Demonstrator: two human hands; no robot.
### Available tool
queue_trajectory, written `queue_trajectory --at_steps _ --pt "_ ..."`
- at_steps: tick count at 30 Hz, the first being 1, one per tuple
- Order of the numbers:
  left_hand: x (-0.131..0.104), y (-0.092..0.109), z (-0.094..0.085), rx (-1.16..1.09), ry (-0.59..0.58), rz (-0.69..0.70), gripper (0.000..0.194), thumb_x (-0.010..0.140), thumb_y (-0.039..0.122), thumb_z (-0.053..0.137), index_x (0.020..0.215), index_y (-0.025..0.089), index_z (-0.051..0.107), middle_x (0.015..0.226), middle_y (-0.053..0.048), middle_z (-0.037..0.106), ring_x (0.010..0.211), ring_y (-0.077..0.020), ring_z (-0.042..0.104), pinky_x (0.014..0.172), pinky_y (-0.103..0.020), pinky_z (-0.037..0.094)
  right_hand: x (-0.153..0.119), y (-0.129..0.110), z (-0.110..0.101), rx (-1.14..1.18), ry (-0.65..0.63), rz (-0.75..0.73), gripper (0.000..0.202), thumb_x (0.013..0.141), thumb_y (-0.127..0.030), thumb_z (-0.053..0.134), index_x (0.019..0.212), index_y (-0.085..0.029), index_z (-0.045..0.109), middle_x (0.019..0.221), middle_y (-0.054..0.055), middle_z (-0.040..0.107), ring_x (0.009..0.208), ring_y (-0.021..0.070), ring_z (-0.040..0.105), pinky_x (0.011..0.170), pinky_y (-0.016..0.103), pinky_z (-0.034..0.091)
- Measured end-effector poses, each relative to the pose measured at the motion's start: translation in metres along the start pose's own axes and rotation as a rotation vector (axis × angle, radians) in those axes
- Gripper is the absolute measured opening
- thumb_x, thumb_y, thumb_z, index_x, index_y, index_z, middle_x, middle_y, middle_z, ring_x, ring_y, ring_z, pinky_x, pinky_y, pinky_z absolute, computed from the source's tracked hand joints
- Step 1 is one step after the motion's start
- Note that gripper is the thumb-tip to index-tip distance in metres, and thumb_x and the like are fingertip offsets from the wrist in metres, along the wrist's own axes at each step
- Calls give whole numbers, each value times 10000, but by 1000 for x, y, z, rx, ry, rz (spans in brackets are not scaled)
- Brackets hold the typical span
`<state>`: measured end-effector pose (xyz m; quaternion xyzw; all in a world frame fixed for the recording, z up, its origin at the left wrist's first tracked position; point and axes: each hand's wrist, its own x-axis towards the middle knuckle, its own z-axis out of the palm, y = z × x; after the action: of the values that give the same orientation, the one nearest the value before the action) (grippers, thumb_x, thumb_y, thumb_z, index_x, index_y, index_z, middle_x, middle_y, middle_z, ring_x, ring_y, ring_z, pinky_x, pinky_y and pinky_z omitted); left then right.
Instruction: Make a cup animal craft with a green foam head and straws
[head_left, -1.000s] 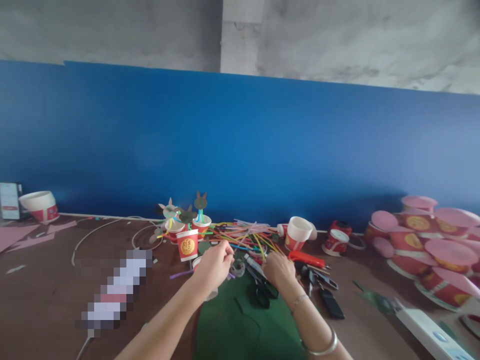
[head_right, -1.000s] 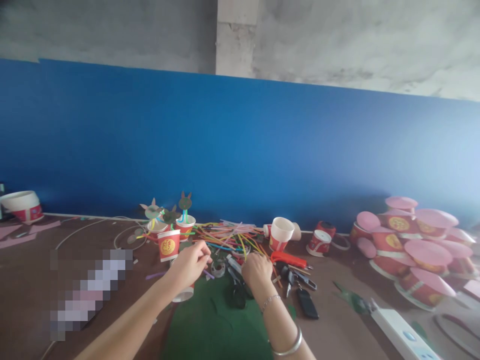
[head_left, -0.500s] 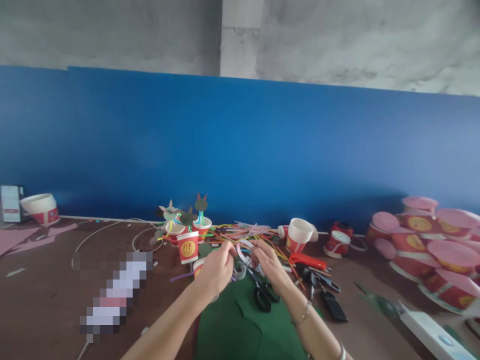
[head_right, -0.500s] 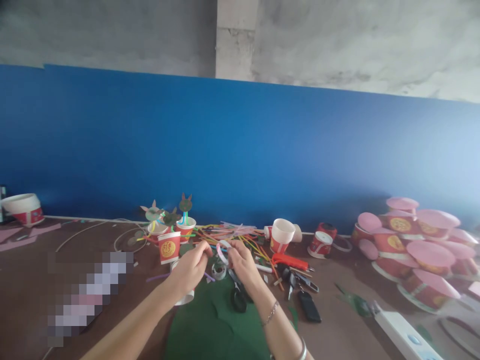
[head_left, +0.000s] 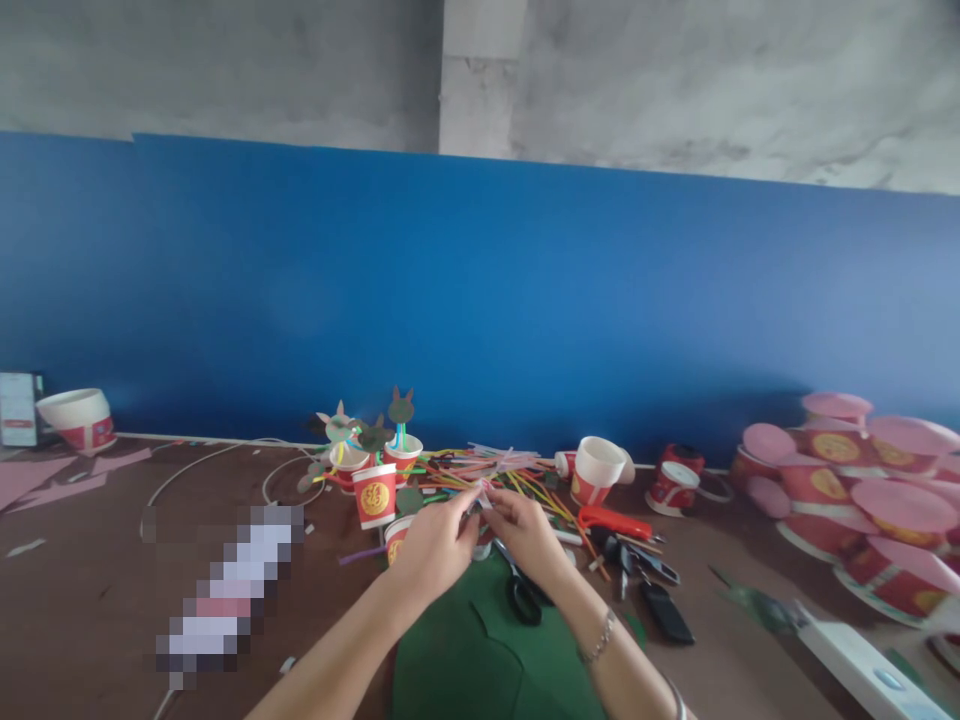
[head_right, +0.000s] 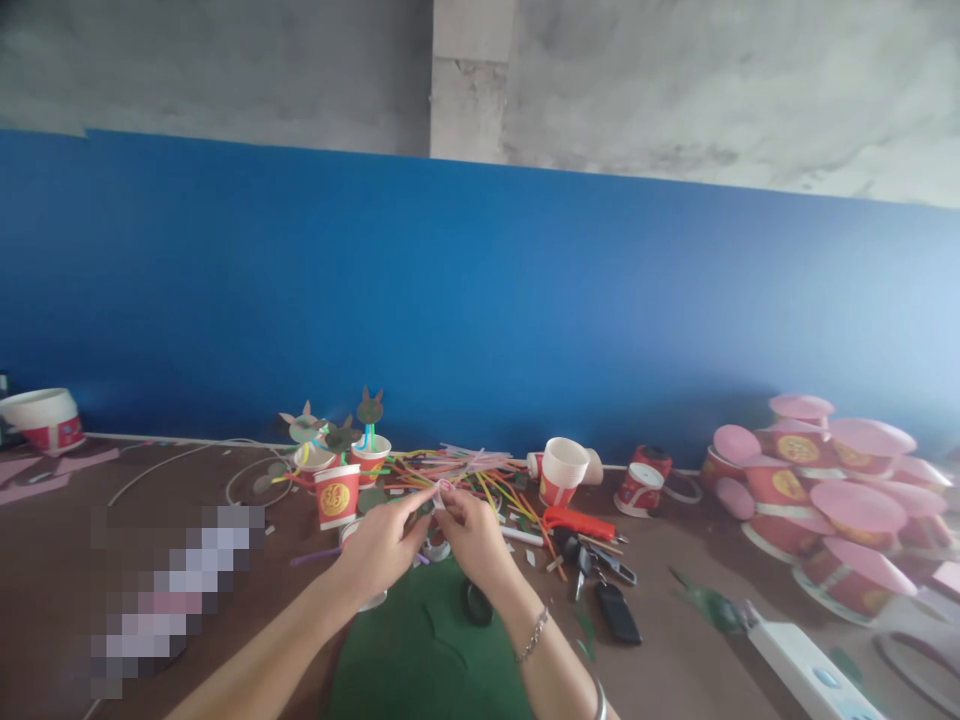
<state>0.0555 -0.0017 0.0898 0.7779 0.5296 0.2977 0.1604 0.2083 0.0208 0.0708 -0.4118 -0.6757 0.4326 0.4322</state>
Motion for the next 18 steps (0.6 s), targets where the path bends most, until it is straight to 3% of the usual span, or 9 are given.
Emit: queue_trajectory --at_steps 6,12,15,18 --pt "-2 3 3 3 -1 -1 337 856 251 431 1148 222 595 844 -67 711 761 -202 646 635 -251 405 0 5 1 -87 40 -18 214 799 -253 504 934 -145 629 625 6 646 539 150 621 519 228 467" --pt "3 -4 7 -84 106 -46 129 804 219 500 854 197 617 601 14 583 581 -143 560 544 -219 342 -2 1 3 -185 64 -14 201 814 -326 516 764 -156 610 628 27 669 562 153 622 540 228 461" --pt "6 -8 5 -108 154 -74 132 781 192 509 876 192 601 542 50 488 526 -125 499 524 -212 324 -4 -3 1 -290 102 -7 217 820 -332 518 710 -166 604 593 22 666 562 155 617 551 226 444" --pt "9 -10 1 -105 167 -94 244 764 181 521 988 193 615 553 49 493 543 -128 500 546 -216 342 -5 -5 0 -326 103 -1 218 824 -339 514 729 -169 613 604 22 676 565 156 617 547 223 432"
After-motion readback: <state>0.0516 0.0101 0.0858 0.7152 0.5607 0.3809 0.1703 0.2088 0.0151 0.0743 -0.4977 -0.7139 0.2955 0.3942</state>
